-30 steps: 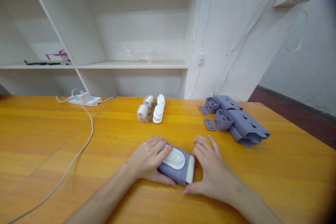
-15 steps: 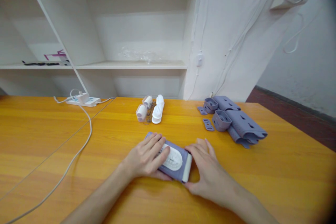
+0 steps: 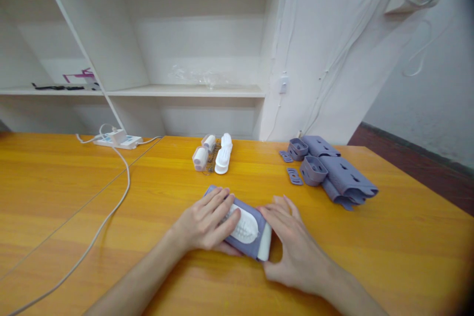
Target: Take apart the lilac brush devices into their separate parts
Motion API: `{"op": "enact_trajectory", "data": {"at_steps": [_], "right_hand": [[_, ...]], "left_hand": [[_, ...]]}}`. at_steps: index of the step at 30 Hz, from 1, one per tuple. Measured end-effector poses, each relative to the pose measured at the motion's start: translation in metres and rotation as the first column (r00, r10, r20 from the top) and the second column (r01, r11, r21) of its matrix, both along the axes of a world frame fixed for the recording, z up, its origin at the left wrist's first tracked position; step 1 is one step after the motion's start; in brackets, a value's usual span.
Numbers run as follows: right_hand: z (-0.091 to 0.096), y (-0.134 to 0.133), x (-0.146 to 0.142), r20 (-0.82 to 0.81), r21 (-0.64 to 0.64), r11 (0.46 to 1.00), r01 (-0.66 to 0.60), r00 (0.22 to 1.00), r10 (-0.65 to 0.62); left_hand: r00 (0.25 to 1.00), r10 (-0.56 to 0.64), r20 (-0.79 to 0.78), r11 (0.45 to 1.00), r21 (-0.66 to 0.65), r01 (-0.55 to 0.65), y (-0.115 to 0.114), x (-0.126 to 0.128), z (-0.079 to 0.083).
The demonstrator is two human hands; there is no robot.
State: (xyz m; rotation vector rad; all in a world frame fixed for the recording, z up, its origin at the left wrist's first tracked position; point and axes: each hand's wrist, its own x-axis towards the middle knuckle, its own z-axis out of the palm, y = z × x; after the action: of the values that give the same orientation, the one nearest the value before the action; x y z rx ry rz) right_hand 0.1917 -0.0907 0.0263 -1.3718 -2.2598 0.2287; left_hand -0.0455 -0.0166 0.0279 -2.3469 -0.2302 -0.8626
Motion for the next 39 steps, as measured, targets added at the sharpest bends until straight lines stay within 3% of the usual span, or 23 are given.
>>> {"op": "enact_trajectory", "data": {"at_steps": [6, 11, 18, 22, 27, 39], "right_hand": [[-0.003, 0.001, 0.011, 0.03, -0.036, 0.998, -0.054, 0.998, 0.055], [-0.01, 0.003, 0.018, 0.03, 0.002, 0.999, -0.05, 0.998, 0.05], [-0.015, 0.003, 0.027, -0.123, -0.06, 0.997, -0.051, 0.991, 0.043], [-0.017, 0.005, 0.03, -0.221, -0.121, 0.992, 0.025, 0.974, -0.052], [-0.017, 0.013, 0.036, -0.312, -0.069, 0.983, 0.171, 0.932, -0.185], [-0.026, 0.021, 0.046, -0.309, -0.154, 0.988, 0.033, 0.948, -0.08]], "left_hand": [[0.999, 0.007, 0.054, 0.997, -0.078, -0.003, 0.006, -0.001, -0.006], [0.994, 0.056, 0.095, 0.974, -0.225, -0.033, 0.01, 0.001, -0.012], [0.985, 0.078, 0.156, 0.925, -0.38, -0.013, 0.01, 0.002, -0.013], [0.983, 0.122, 0.137, 0.905, -0.422, -0.053, 0.013, -0.002, -0.013], [0.976, 0.19, 0.11, 0.885, -0.45, -0.122, 0.019, -0.007, -0.017], [0.977, 0.212, 0.007, 0.869, -0.459, -0.185, 0.019, -0.006, -0.015]]}}
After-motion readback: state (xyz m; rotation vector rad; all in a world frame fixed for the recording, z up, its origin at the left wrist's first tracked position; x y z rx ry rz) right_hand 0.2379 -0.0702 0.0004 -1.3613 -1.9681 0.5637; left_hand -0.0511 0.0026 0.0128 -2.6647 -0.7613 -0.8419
